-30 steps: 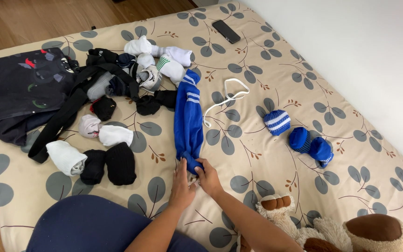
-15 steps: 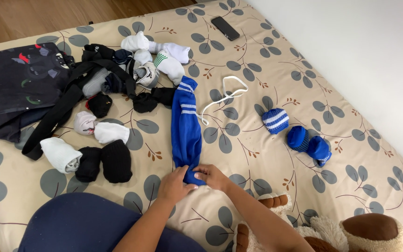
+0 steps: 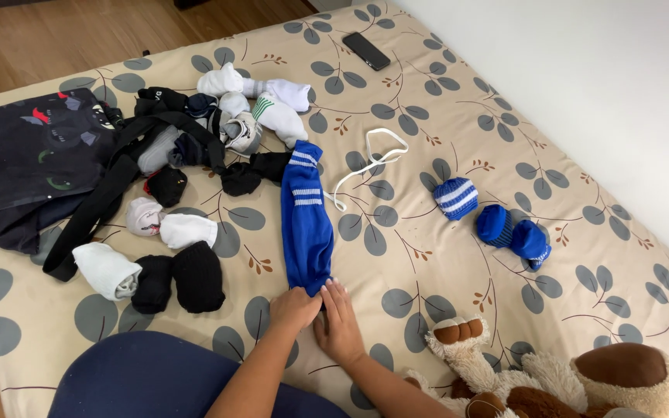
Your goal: The person sits on a bed and folds a pair of blue socks by hand. They turn the socks inside out, align them, fold them into a compact bundle, and place them on the bed. The process is repeated with a second pair of blue socks.
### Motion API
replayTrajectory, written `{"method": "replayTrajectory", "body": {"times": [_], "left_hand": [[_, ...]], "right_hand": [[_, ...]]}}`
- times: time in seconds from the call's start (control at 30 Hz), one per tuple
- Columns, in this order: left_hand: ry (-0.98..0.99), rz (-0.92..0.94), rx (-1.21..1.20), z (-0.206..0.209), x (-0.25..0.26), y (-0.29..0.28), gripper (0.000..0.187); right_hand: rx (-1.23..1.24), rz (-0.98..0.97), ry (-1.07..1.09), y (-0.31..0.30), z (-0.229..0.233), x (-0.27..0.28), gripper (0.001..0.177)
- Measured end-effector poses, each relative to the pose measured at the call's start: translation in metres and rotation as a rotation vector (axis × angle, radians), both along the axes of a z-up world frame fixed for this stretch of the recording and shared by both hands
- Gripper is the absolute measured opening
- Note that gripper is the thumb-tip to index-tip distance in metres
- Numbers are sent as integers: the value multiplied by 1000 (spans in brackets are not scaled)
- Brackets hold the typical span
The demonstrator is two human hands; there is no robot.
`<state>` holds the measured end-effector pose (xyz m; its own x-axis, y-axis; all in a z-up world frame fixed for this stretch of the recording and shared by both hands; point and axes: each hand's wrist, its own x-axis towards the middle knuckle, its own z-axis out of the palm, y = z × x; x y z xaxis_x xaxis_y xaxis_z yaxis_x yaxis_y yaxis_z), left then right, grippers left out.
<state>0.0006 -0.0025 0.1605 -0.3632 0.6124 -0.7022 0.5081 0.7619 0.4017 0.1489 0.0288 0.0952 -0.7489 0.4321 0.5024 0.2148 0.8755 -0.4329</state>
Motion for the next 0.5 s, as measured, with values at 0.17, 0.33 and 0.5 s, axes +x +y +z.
{"method": "replayTrajectory", "body": {"times": [0.17,0.33,0.5], "left_hand": [[0,-38,92,-47,-6,-6,62],[114,208,519,-44,10,-32,73],[424,-161,748,-67,3,-31,93]], "right_hand": [[238,192,-58,49,-4,-10,50],[389,204,-183,80,-28,-31,56],[132,262,-311,89,-21,-54,42]]}}
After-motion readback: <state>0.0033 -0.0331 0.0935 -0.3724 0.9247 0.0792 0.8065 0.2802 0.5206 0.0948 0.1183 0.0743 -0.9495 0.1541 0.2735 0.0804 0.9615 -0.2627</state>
